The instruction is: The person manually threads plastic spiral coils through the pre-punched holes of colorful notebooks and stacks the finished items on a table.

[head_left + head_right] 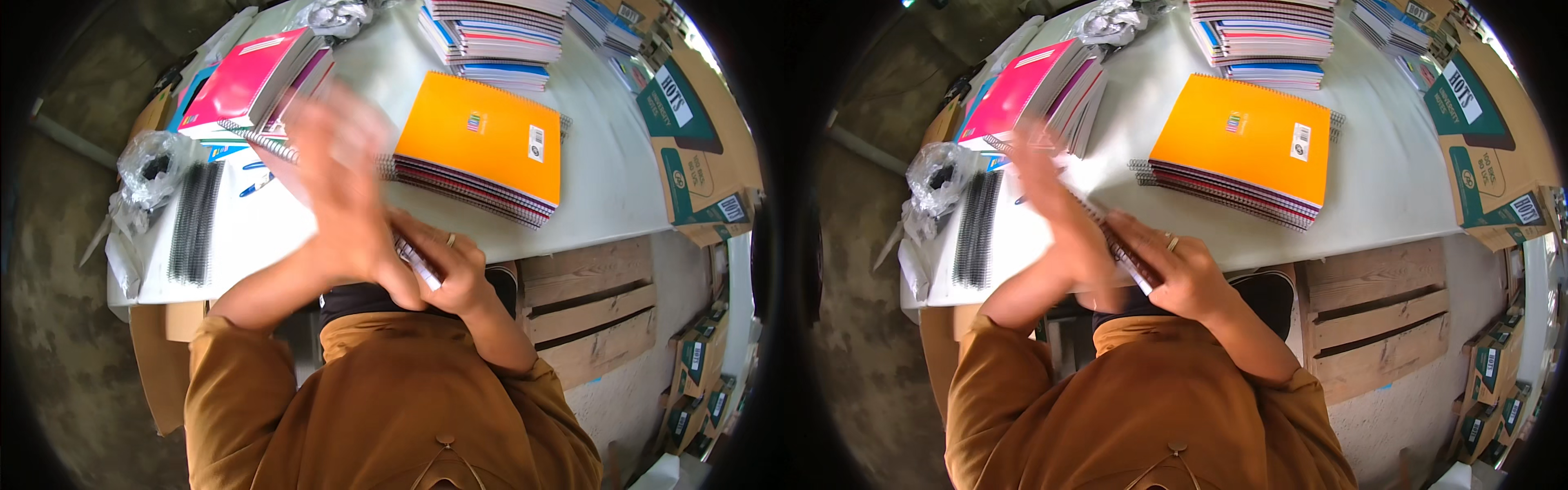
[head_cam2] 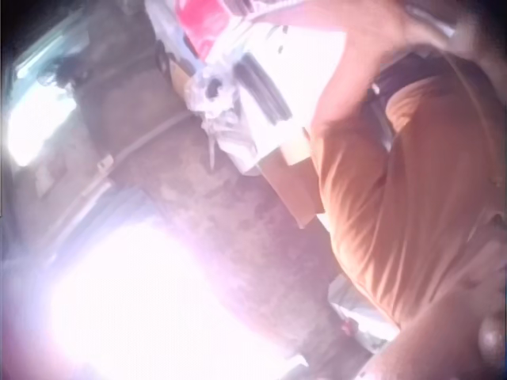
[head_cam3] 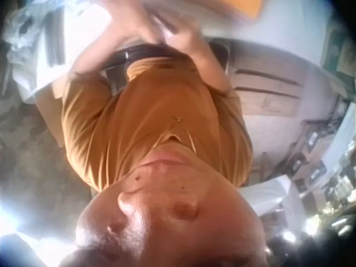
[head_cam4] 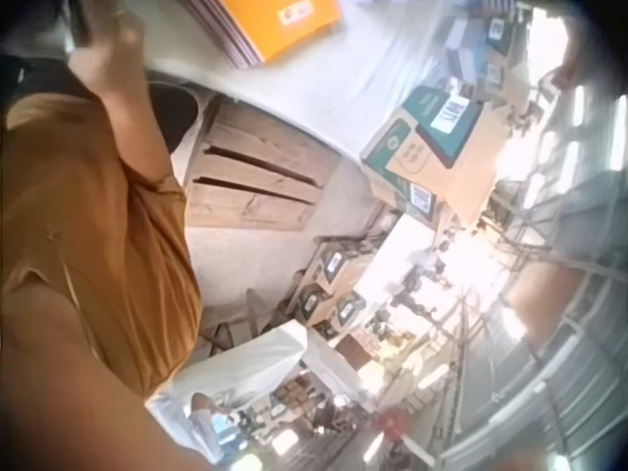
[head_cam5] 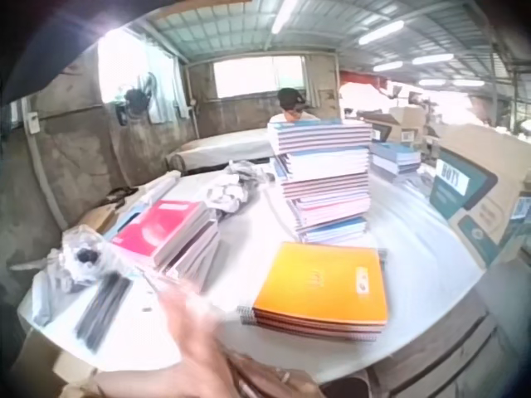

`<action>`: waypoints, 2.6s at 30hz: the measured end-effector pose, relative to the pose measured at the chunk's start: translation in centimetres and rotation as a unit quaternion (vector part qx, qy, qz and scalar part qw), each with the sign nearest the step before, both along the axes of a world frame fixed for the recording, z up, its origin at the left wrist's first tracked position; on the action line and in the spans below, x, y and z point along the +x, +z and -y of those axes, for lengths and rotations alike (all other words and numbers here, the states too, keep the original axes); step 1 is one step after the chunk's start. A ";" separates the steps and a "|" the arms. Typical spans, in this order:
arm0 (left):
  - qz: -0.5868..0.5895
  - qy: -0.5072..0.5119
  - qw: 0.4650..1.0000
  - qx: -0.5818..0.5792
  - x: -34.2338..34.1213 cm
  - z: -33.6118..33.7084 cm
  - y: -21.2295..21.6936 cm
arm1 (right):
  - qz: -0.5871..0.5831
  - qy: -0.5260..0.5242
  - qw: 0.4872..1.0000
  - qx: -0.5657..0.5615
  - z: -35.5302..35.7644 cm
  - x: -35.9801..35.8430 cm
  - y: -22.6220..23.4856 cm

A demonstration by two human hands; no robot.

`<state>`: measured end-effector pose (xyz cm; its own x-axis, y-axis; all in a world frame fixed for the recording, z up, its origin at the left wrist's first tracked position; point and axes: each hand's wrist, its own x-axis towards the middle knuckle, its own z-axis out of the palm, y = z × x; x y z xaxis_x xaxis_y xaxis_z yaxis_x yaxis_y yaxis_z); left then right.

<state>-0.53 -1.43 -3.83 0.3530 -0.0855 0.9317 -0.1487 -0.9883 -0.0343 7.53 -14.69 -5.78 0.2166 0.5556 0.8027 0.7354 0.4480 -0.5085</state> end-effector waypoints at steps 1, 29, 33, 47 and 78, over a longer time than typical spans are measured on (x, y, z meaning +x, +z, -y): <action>-0.038 -0.022 0.999 -0.007 -0.7 1.3 -3.4 | -0.030 0.009 0.999 -0.007 0.0 0.5 0.1; -0.315 -0.011 0.949 -0.016 0.0 3.3 6.3 | -0.213 0.077 0.972 -0.064 -0.2 2.4 -0.9; -0.361 -0.041 0.929 -0.068 -0.5 4.1 7.9 | -0.244 0.133 0.959 -0.048 0.2 2.0 0.1; -0.278 0.048 0.959 -0.036 0.1 2.4 12.9 | -0.155 0.047 0.986 0.037 3.0 3.6 4.8; 0.046 0.139 0.969 -0.197 4.5 -9.5 -3.4 | -0.272 -0.345 0.886 0.150 4.1 12.3 -10.5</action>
